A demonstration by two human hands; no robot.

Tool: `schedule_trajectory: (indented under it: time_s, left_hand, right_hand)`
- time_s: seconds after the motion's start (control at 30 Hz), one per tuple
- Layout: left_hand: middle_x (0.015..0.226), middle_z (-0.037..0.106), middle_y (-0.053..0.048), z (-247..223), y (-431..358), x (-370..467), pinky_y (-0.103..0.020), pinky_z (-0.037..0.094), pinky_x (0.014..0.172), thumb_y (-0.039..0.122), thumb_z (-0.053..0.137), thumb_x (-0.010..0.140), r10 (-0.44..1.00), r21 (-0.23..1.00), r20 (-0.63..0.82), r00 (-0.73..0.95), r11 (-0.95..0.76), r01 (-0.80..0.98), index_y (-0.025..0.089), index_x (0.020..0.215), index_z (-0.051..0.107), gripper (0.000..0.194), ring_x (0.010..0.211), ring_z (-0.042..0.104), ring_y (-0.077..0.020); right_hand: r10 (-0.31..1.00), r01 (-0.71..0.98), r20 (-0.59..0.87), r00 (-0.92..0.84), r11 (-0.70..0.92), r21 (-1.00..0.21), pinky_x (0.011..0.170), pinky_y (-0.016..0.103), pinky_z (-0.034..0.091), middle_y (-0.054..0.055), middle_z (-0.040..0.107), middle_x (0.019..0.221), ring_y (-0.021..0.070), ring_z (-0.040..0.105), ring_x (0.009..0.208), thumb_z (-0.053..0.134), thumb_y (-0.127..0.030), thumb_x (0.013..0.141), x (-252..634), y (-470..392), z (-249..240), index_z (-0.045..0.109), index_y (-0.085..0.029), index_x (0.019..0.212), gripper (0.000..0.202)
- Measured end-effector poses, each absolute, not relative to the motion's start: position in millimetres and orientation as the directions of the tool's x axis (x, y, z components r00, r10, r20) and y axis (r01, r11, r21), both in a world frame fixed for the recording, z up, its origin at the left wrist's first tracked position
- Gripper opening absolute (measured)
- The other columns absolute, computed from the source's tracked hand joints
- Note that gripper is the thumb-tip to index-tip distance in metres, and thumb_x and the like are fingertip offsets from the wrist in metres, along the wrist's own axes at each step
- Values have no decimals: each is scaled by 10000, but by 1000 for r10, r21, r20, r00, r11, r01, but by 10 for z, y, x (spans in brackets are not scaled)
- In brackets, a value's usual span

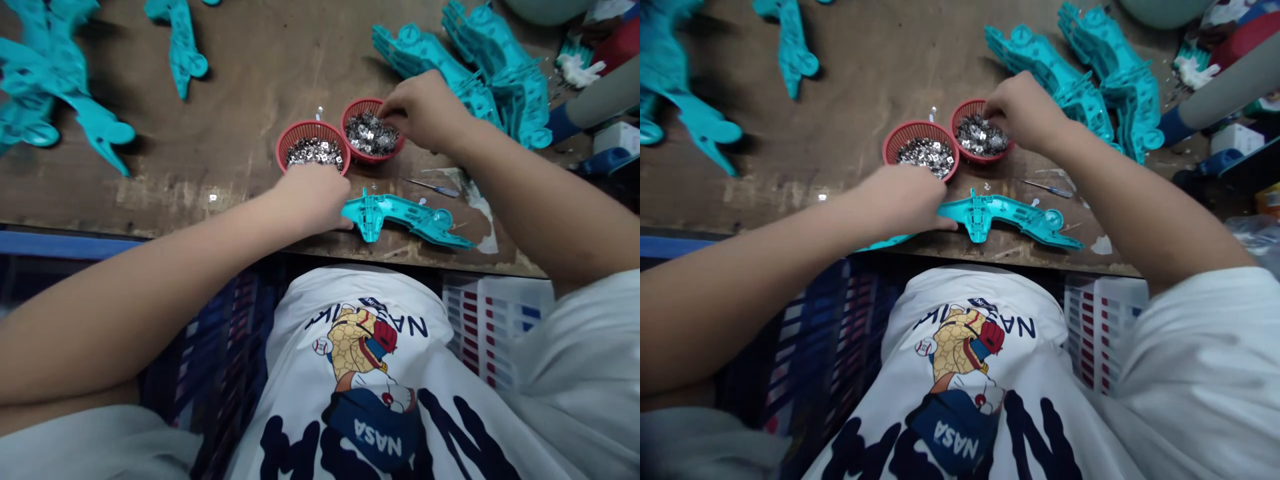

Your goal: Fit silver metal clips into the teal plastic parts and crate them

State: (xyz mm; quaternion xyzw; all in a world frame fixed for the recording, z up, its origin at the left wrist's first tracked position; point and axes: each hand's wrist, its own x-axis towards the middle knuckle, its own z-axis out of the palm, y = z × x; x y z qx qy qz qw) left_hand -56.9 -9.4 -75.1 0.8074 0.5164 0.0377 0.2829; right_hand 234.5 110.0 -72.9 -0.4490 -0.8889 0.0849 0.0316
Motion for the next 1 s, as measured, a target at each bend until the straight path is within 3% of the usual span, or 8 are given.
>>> schedule_trajectory:
  time_s: [0.07,0.13,0.27,0.4,0.5,0.63,0.8,1.0]
  left_hand:
    - [1262,860,-164,-544,-38,-583,-712,544,1385,587,1023,1035,872,403,-189,452,-351,846,188,1128,955,415,1618,704,-632]
    - [1357,868,-195,-413,61,-578,-748,564,1379,454,846,1165,887,308,-171,430,-366,878,191,1251,966,301,1603,718,-610]
    - [1460,895,-198,-511,278,-535,-776,650,1305,158,794,1097,904,123,-271,329,-307,944,229,1345,983,320,1457,796,-523]
    - [1584,867,-292,-681,337,-525,-717,677,1310,158,787,1147,915,9,-294,276,-286,958,48,1473,930,372,1534,813,-534]
    - [1647,838,-317,-665,289,-547,-678,674,1336,245,707,1248,921,-44,-261,290,-311,949,20,1530,903,410,1588,804,-523]
    - [1609,850,-308,-629,273,-576,-776,689,1284,229,704,1200,935,-37,-233,269,-285,958,51,1519,925,427,1527,817,-560]
    - [1276,901,-121,-673,343,-609,-717,632,1333,310,805,1091,963,123,-117,242,-227,966,275,1344,982,311,1339,752,-400]
    - [1466,907,-203,-603,323,-580,-629,612,1322,238,703,1108,963,78,-130,234,-225,971,137,1505,961,485,1356,758,-422]
  right_hand:
    - [785,763,-4,-620,602,-237,1208,496,619,157,931,1480,309,819,1276,591,-578,1263,2452,814,-567,942,-195,1477,562]
    - [764,724,1,-645,611,-318,1140,479,643,137,952,1351,301,845,1184,661,-639,1226,2591,503,-464,961,-237,1360,520]
    - [714,671,-86,-695,600,-436,1022,449,664,107,954,1144,286,870,1029,698,-704,1172,2920,16,-476,942,-307,1097,472]
    - [731,722,-187,-657,537,-437,1078,478,689,97,959,1231,331,897,1100,662,-623,1180,3152,-175,-632,971,-324,1196,431]
    - [732,738,-223,-644,518,-432,1144,503,688,83,956,1302,350,898,1198,644,-549,1196,3177,-194,-715,987,-335,1268,411]
    - [679,685,-208,-703,571,-452,1145,501,689,75,950,1302,329,889,1199,641,-499,1201,3140,-168,-778,993,-327,1215,392]
    - [678,660,-161,-717,587,-469,1121,471,673,83,946,1282,313,874,1176,668,-476,1205,3158,-152,-856,996,-315,1302,378]
    - [644,598,-89,-760,639,-484,1080,431,651,96,934,1247,288,856,1156,671,-466,1245,3202,-115,-976,979,-264,1304,373]
